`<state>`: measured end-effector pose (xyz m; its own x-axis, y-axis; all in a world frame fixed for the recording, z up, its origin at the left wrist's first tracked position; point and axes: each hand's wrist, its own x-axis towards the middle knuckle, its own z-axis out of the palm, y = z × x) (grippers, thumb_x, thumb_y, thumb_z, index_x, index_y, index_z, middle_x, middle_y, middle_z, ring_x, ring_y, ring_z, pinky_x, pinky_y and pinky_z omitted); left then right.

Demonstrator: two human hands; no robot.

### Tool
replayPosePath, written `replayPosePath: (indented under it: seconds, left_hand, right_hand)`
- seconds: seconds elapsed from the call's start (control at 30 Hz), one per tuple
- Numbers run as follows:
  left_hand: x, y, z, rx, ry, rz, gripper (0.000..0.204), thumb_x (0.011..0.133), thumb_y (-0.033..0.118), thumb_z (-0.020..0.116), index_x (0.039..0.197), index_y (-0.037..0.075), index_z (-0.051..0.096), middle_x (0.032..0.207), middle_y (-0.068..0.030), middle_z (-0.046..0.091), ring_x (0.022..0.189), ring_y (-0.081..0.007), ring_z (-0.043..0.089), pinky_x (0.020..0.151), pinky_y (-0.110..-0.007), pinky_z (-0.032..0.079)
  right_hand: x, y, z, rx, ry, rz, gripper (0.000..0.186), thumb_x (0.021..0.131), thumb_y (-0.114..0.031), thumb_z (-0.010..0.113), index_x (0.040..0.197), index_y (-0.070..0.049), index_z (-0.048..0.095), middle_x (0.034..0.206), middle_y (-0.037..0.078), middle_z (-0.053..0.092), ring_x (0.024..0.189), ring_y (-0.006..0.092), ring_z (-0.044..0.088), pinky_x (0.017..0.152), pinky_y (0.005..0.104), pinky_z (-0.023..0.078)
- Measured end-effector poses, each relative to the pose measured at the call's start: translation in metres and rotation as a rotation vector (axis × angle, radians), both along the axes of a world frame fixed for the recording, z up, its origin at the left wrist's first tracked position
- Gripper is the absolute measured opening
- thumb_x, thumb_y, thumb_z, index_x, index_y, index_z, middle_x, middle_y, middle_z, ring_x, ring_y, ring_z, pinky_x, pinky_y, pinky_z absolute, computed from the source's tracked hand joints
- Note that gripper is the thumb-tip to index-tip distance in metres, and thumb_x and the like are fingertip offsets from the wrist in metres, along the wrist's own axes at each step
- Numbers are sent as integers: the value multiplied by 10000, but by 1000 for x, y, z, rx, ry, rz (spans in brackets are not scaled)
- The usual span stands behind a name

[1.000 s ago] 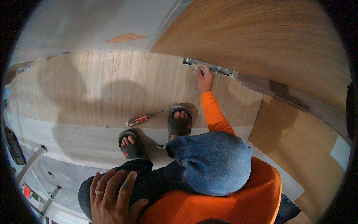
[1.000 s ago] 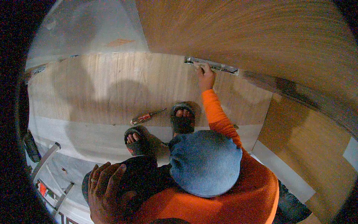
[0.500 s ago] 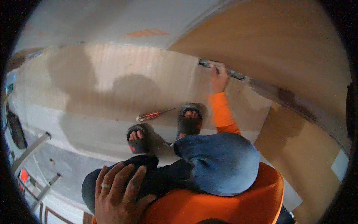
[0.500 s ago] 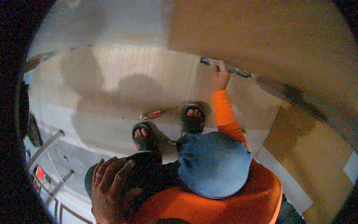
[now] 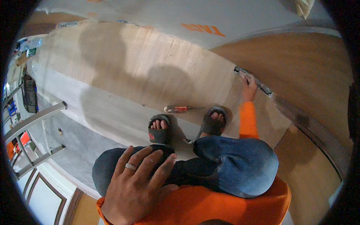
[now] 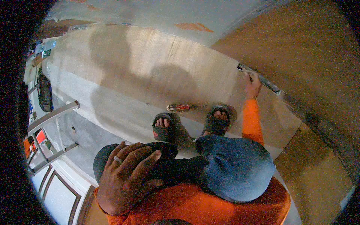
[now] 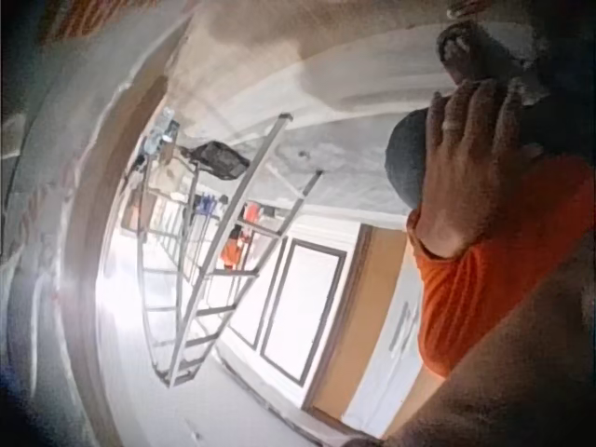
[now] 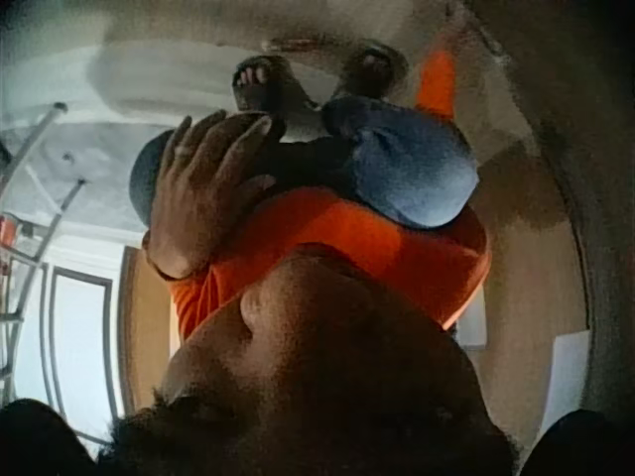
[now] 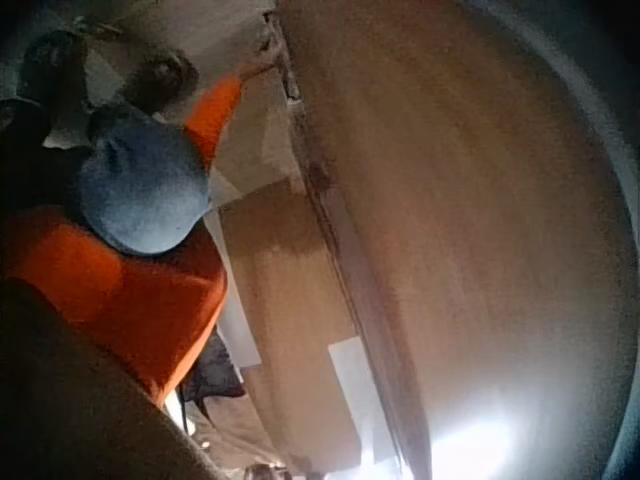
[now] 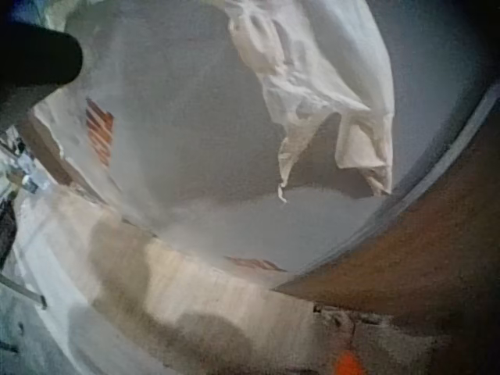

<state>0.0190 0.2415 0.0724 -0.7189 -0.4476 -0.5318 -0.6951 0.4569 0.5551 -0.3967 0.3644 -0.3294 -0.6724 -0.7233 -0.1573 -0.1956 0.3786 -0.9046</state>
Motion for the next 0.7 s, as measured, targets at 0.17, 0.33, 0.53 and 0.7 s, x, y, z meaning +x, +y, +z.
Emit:
replayPosePath:
  seconds: [0.17,0.33,0.53,0.7]
  left_hand:
    - [-5,1,9,-22,-48,-18,623,797,404,745,1329,114,599,1265,-145,632,1192,-382,586,1063,-579,400]
    - [-5,2,13,-24,-47,-27,527,879,282,690,1365,108,585,1340,-132,607,1263,-383,535,1108,-542,356]
    - [-10,-1,11,-32,-41,-70,533,889,281,681,1372,84,574,1319,-179,599,1249,-394,533,1094,-535,367]
    - [-7,-2,11,-36,-53,-66,540,898,311,674,1375,77,573,1324,-193,597,1256,-400,530,1099,-521,370]
  right_hand:
    - [28,-25,11,229,383,65,160,967,-134,654,1063,-6,655,1022,81,749,970,177,701,868,304,538]
    - [30,-17,12,-96,72,-140,127,976,-105,638,1046,1,635,1067,116,735,1023,186,692,858,312,563]
    - [-14,10,-33,40,63,-78,80,988,-72,595,1021,-2,611,1147,134,714,1074,214,678,878,350,584]
    - [22,-15,16,164,227,11,94,962,-96,625,1035,-39,644,1055,125,749,1017,189,709,830,350,570]
